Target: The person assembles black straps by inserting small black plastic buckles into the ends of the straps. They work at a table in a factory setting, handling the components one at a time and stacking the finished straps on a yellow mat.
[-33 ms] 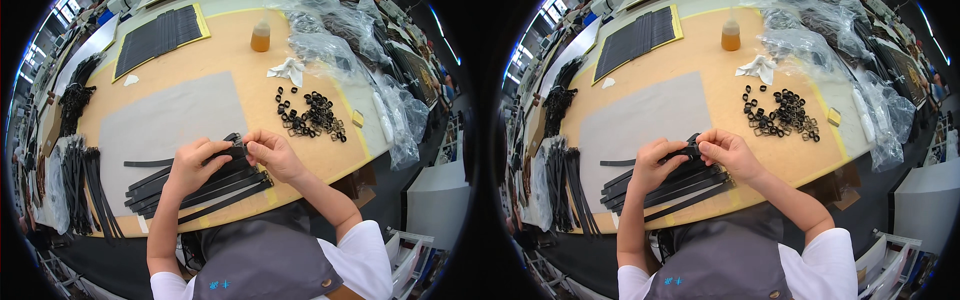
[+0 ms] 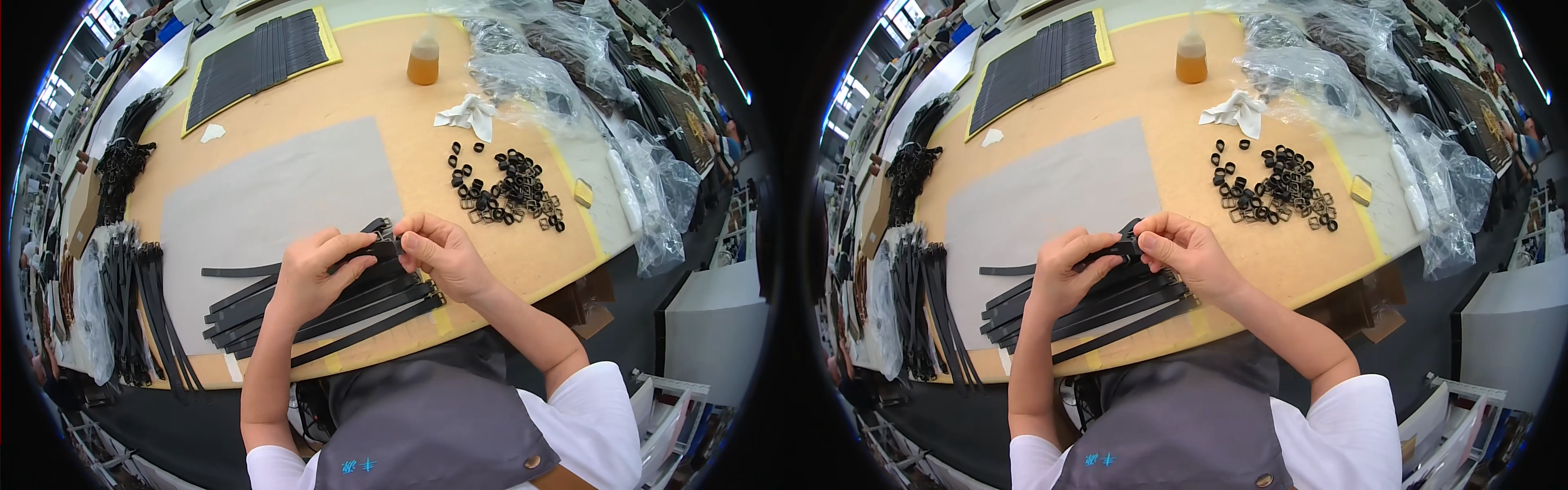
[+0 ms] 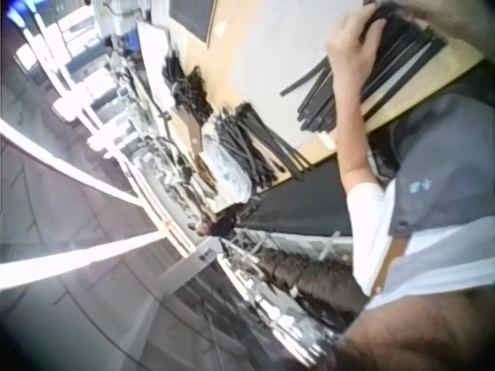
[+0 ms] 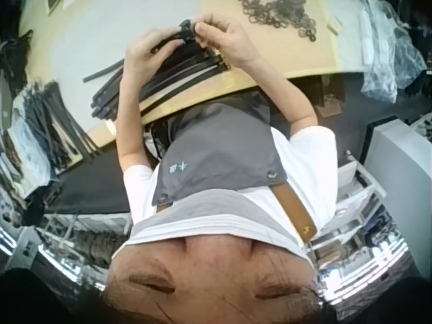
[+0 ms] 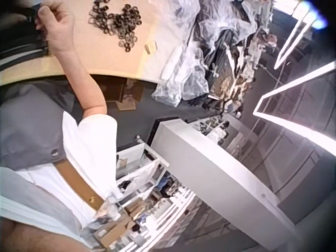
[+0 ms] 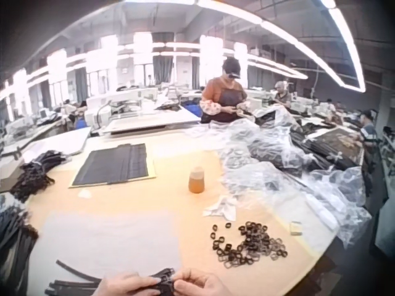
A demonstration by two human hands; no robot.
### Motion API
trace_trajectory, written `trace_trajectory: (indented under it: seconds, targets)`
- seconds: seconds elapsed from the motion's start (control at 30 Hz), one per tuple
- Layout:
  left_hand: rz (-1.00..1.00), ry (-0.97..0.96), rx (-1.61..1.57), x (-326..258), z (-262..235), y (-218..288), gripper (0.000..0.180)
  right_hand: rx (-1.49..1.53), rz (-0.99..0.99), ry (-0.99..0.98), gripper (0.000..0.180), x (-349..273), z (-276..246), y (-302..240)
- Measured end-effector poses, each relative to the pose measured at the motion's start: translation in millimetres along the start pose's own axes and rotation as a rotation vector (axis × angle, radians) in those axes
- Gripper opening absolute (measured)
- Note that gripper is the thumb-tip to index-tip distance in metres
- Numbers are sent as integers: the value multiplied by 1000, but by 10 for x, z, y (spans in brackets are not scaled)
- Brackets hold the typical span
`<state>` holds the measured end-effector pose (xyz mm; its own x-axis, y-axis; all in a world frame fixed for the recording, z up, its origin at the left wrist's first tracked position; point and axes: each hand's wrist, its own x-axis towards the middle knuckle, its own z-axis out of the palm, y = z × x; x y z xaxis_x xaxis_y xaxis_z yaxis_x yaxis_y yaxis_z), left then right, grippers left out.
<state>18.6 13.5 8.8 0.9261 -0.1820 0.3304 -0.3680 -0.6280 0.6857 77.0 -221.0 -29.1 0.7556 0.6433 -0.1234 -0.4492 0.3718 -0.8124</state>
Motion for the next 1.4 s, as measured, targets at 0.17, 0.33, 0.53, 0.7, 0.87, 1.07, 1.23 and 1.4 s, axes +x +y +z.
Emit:
trace_trajectory:
  seconds: [0.17,0.33,0.53,0.7,0.87,1.07,1.23,1.4]
  targets:
    - [39,90,95,-71,6,37,28,-29,-75,84,18,-43,155,62]
    - [10,72,89,-98,47,64,32,-141,-231,136,20,-93,167,147]
    - [26,82,76,-105,121,78,30,-115,-206,160,18,-112,210,245]
    - [-32,59,-140,-118,269,143,38,-514,-257,117,26,-59,197,186]
    - [6,17,-131,-115,203,-30,41,-1393,-259,374,11,-38,-292,-447]
    - [-38,31,-194,-150,168,-98,33,-1779,-326,294,8,16,-762,-549]
    - [-79,69,-200,-181,137,-134,30,-1681,-226,289,11,67,-541,-441]
    - [-73,83,-196,-190,111,-139,26,-1546,-151,373,10,87,-520,-624]
